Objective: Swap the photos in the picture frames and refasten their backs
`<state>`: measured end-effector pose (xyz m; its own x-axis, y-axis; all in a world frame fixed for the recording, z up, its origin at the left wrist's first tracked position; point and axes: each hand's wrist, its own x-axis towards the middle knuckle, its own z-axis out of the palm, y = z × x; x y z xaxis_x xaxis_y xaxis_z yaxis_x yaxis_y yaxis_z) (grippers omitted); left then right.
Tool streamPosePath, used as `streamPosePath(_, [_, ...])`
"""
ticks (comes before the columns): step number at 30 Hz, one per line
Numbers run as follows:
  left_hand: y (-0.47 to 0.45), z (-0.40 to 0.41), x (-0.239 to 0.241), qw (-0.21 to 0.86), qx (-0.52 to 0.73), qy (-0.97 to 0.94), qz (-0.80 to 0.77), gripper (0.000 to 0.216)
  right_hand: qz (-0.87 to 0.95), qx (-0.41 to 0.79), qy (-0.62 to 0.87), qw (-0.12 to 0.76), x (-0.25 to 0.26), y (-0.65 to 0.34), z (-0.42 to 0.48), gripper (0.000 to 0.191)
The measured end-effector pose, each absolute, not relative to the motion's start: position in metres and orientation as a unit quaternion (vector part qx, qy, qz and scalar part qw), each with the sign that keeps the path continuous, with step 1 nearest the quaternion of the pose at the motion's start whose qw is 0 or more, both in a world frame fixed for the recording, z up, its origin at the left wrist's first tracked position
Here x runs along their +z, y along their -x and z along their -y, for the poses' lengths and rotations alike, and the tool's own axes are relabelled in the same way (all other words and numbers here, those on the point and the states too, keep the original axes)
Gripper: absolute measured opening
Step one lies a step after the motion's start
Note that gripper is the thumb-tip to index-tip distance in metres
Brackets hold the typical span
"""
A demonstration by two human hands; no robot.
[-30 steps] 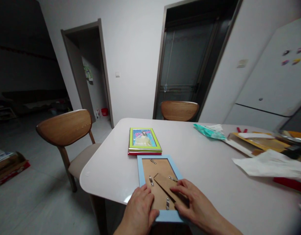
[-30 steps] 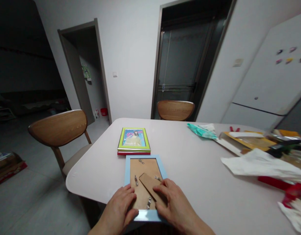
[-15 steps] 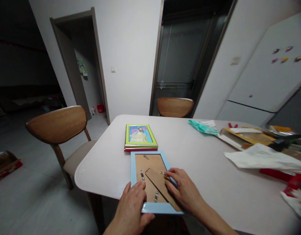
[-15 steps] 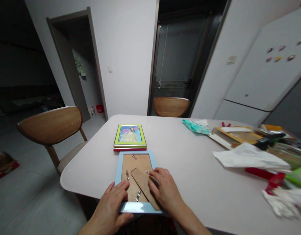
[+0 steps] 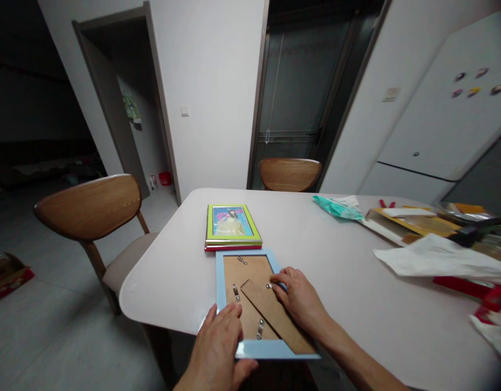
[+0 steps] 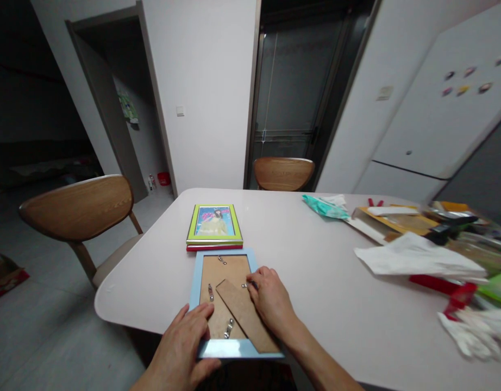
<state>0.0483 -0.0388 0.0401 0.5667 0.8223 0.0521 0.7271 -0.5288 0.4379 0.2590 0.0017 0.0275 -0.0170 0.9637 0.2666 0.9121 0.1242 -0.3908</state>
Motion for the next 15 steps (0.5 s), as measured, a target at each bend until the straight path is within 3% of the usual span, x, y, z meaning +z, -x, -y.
streamPosePath(8, [-0.050, 0.036, 0.040, 0.191, 0.132, -0.862, -0.450, 0.039, 0.736, 0.051, 0.642, 0.207, 0.031, -0.259, -0.014, 0.021])
streamPosePath(15, [-0.051, 0.041, 0.041, 0.200, 0.150, -0.850, -0.463, 0.037, 0.756, 0.058, 0.603, 0.247, 0.025, -0.266, -0.014, 0.013])
